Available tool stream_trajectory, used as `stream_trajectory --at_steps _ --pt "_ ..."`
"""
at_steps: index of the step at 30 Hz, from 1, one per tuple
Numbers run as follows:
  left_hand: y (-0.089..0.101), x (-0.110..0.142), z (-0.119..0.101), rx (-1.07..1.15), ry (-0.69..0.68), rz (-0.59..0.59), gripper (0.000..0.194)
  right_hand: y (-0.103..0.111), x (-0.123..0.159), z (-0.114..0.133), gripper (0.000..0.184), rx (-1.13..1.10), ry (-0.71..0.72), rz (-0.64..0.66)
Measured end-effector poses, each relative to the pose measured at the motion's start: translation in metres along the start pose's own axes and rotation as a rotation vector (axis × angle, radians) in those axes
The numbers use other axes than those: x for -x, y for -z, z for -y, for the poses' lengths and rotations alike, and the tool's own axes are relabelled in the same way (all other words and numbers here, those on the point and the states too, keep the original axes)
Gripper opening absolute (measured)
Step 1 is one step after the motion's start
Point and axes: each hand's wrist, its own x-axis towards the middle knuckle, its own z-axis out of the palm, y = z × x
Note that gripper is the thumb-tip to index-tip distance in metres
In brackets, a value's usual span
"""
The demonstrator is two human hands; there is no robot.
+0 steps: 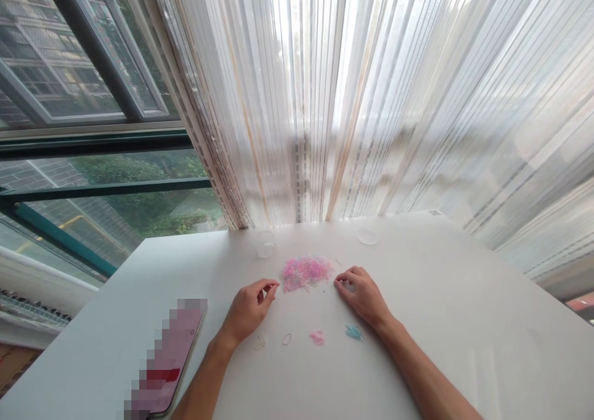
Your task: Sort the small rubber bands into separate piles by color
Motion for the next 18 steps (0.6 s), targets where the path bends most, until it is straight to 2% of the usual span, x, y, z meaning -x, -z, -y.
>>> stream_trajectory --at_steps 5,10,15,18 --pt "-0.014 0.001 0.001 0.002 -0.007 -0.034 0.032 0.0 -0.001 0.003 0.017 0.059 0.045 -0.007" --pt "-0.014 0.002 0.003 -0.013 -0.002 -0.064 0.031 -0.001 -0.001 0.003 0.018 0.055 0.03 -0.006" --pt "-0.005 0.002 -0.021 -0.102 -0.128 -0.004 0.022 0.009 -0.001 0.021 0.02 -0.284 -0.059 0.059" --pt "0.007 -0.007 -0.05 -0.053 -0.222 0.107 0.019 0.023 -0.006 0.045 0.027 -0.565 -0.079 0.201"
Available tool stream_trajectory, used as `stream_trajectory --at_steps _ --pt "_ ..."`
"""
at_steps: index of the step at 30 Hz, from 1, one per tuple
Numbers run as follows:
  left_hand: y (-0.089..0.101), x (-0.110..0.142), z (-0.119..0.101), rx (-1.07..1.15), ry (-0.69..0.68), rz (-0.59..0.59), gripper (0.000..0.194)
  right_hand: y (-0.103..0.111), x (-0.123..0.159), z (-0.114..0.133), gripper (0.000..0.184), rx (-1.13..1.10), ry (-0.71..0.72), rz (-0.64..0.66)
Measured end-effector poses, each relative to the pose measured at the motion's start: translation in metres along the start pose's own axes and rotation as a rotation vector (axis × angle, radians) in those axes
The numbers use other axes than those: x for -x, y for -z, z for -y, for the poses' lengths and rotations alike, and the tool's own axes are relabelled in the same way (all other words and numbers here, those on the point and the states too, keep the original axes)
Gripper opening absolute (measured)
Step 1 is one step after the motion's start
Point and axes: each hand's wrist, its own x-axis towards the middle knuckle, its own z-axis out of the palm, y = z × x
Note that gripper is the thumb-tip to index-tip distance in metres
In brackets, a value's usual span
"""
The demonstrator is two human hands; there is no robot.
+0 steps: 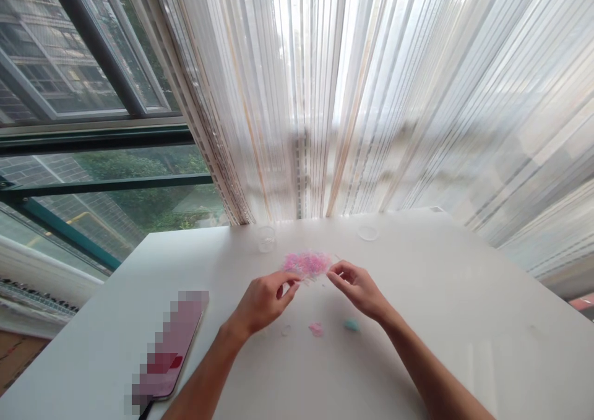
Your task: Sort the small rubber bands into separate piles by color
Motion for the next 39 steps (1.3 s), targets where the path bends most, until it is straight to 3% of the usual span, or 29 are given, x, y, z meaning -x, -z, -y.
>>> stream_trajectory --at_steps 3,6,10,15,22,31,39 --pt "0.02 -0.017 -0.025 0.105 -0.086 0.108 0.026 0.0 -0.005 0.029 0.03 -0.22 0.024 0.129" --pt "0.04 -0.031 -0.039 0.206 -0.129 0.076 0.028 -0.001 -0.011 0.049 0.029 -0.399 0.039 0.185" --pt "0.057 -0.039 -0.041 0.245 -0.158 -0.032 0.019 -0.004 -0.021 0.061 0.029 -0.493 0.055 0.196" --pt "0.065 -0.036 -0.036 0.268 -0.167 -0.053 0.012 -0.009 -0.031 0.07 0.029 -0.497 0.062 0.232" --pt "0.076 -0.027 -0.039 0.275 -0.205 -0.11 0.006 0.002 -0.027 0.093 0.02 -0.317 0.188 0.262" --pt "0.079 -0.021 -0.05 0.215 -0.332 -0.153 0.009 0.018 -0.01 0.118 0.015 0.255 0.382 0.144" --pt "0.075 -0.022 -0.054 0.15 -0.353 -0.146 0.007 0.019 -0.01 0.114 0.015 0.302 0.408 0.117"
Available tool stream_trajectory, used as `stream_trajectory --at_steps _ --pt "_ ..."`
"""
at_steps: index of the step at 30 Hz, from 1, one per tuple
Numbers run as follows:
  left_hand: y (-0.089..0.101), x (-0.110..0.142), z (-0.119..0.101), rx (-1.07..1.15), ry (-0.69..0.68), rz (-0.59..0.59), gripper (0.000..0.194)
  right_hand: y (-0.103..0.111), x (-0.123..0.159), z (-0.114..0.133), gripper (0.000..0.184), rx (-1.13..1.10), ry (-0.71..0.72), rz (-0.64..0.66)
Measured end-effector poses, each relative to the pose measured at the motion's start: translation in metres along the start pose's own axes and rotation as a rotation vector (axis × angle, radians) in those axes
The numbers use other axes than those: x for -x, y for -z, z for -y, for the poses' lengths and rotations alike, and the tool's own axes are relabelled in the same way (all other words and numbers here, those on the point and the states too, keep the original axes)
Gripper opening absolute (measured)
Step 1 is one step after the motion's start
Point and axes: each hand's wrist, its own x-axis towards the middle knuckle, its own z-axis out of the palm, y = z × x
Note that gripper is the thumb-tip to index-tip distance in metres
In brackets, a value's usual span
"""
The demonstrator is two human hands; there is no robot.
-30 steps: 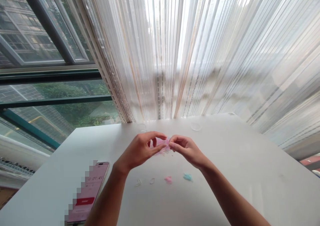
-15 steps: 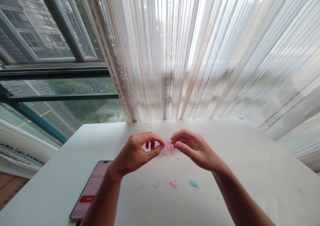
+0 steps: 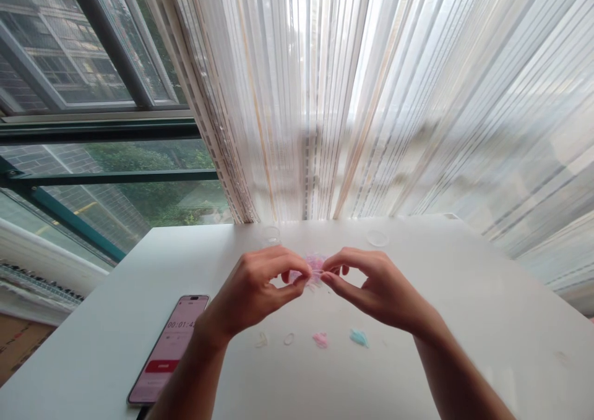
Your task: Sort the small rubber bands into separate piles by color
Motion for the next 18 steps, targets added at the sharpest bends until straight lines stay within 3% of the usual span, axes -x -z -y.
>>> stream_trajectory --at_steps 10,18 --pt "-0.0048 -0.0009 0.0025 -0.026 0.04 0.009 0.018 -0.0009 -0.0004 -0.0049 0.011 -0.002 -0.023 0.008" --pt "-0.0031 -0.0006 0.0032 -0.035 0.027 0.005 0.012 -0.0016 -0.001 -0.0061 0.013 -0.002 -0.024 0.026"
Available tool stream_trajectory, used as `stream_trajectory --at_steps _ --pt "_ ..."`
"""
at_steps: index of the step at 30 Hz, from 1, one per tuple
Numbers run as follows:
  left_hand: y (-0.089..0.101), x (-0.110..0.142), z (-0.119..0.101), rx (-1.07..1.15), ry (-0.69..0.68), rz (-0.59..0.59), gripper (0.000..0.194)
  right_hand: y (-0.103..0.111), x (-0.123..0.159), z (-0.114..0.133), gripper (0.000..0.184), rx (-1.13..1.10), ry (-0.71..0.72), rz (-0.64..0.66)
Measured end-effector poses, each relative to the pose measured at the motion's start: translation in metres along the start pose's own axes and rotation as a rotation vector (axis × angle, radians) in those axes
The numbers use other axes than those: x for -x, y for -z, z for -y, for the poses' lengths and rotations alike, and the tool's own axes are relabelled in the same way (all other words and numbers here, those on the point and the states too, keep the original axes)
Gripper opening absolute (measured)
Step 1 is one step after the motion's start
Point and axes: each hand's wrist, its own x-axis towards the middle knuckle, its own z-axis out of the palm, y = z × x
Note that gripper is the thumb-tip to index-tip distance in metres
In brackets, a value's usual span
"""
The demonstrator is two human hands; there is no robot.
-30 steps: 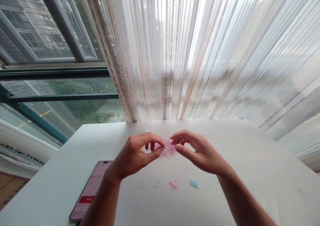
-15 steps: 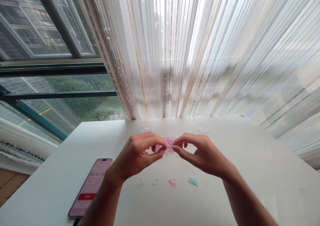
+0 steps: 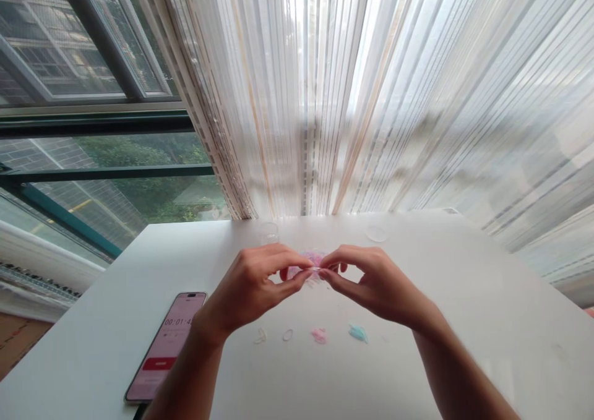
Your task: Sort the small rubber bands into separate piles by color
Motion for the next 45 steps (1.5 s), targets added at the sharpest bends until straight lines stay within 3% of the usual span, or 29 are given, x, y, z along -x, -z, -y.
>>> stream_trajectory --at_steps 35,45 --pt "0.0006 -0.0003 0.0023 0.021 0.028 0.035 0.01 0.0034 -0.0007 0.0015 0.011 0.008 0.011 0.017" --pt "-0.0089 -0.0015 0.0026 -0.004 0.037 0.053 0.013 0.0037 -0.0002 0.0022 0.015 -0.037 -0.042 0.079"
